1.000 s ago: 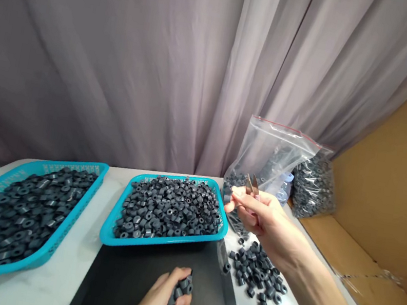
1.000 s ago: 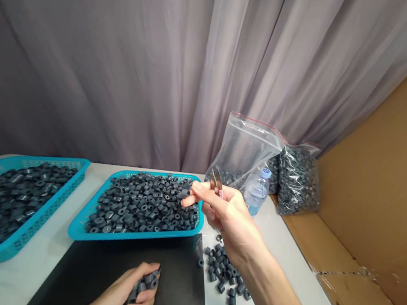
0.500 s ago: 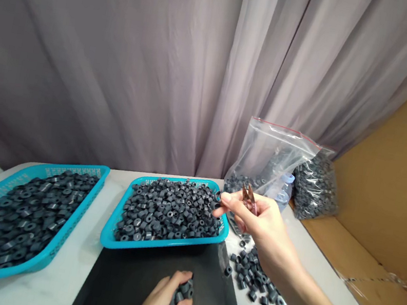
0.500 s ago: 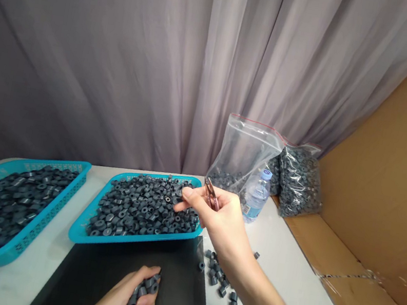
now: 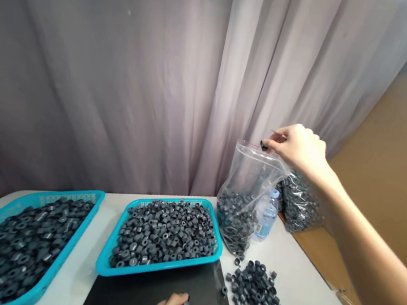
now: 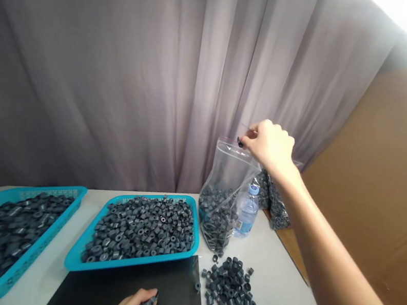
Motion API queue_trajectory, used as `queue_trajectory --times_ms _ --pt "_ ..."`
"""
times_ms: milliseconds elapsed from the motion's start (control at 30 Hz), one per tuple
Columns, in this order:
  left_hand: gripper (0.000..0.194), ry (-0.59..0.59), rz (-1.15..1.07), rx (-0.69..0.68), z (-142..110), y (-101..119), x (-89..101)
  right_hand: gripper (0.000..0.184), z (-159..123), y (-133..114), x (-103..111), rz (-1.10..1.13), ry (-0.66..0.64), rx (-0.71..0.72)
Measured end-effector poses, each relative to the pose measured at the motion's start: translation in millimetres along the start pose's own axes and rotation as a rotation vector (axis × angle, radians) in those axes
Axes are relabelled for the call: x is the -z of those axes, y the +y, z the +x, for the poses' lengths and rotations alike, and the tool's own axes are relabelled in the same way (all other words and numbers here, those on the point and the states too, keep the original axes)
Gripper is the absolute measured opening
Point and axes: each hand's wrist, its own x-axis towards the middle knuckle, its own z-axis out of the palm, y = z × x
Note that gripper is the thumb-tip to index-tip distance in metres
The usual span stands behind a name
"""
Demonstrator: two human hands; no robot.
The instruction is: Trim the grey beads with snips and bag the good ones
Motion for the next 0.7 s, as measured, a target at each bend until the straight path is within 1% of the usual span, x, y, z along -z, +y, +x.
queue_trajectory --times_ms 33,67,100,133,167,233,267,300,333,367,400,433,467,500,533,567,633,700 --pt "0.047 -0.014 0.002 0.004 -3 2 -0.9 0.026 12 4 -1 -0.035 -0.099 -0.005" --pt "0.047 -0.021 -0.002 0.014 -8 4 -2.6 0.026 18 7 -3 -0.043 -0.117 0.002" --pt "0.047 -0.020 -0.010 0.028 -13 6 -5.0 0.026 18 8 -4 -0.036 -0.070 0.012" --pt "0.047 -0.010 -0.025 0.040 -18 8 -8.1 0.026 11 8 -6 -0.023 0.019 0.019" --pt "0.047 0.005 -0.047 0.039 -23 10 -11.7 0.026 -1 6 -7 0.000 0.126 0.027" --pt "0.044 0.038 -0.104 -0.012 -33 14 -19.1 0.032 -44 -4 -12 0.066 0.260 0.050" --pt "0.043 0.054 -0.133 -0.044 -38 16 -22.3 0.031 -72 -11 -16 0.203 0.324 0.131" --pt "0.043 0.061 -0.155 -0.065 -42 18 -25.0 0.030 -104 -20 -22 0.362 0.302 0.240" --pt "0.044 0.068 -0.173 -0.087 -46 19 -27.1 0.029 -137 -29 -30 0.512 0.192 0.367" --pt "0.046 0.077 -0.188 -0.116 -49 20 -28.8 0.024 -169 -37 -39 0.629 0.021 0.474" --pt "0.047 0.093 -0.200 -0.144 -53 21 -30.2 0.017 -200 -45 -48 0.678 -0.161 0.579" --pt "0.047 0.120 -0.207 -0.169 -56 22 -31.4 0.016 -227 -51 -58 0.683 -0.300 0.648" --pt "0.046 0.156 -0.208 -0.185 -58 23 -32.7 0.021 -249 -55 -67 0.689 -0.375 0.671" --pt "0.042 0.198 -0.204 -0.187 -60 24 -34.0 0.025 -266 -58 -75 0.697 -0.419 0.670" --pt "0.038 0.241 -0.199 -0.181 -62 25 -35.2 0.024 -278 -59 -81 0.702 -0.452 0.680" --pt "0.032 0.275 -0.195 -0.177 -62 26 -36.3 0.019 -285 -59 -86 0.709 -0.472 0.680" --pt "0.024 0.321 -0.193 -0.191 -63 29 -37.5 0.008 -289 -57 -91 0.743 -0.523 0.663" --pt "0.019 0.328 -0.196 -0.208 -62 32 -37.4 0.013 -286 -57 -92 0.814 -0.581 0.596"
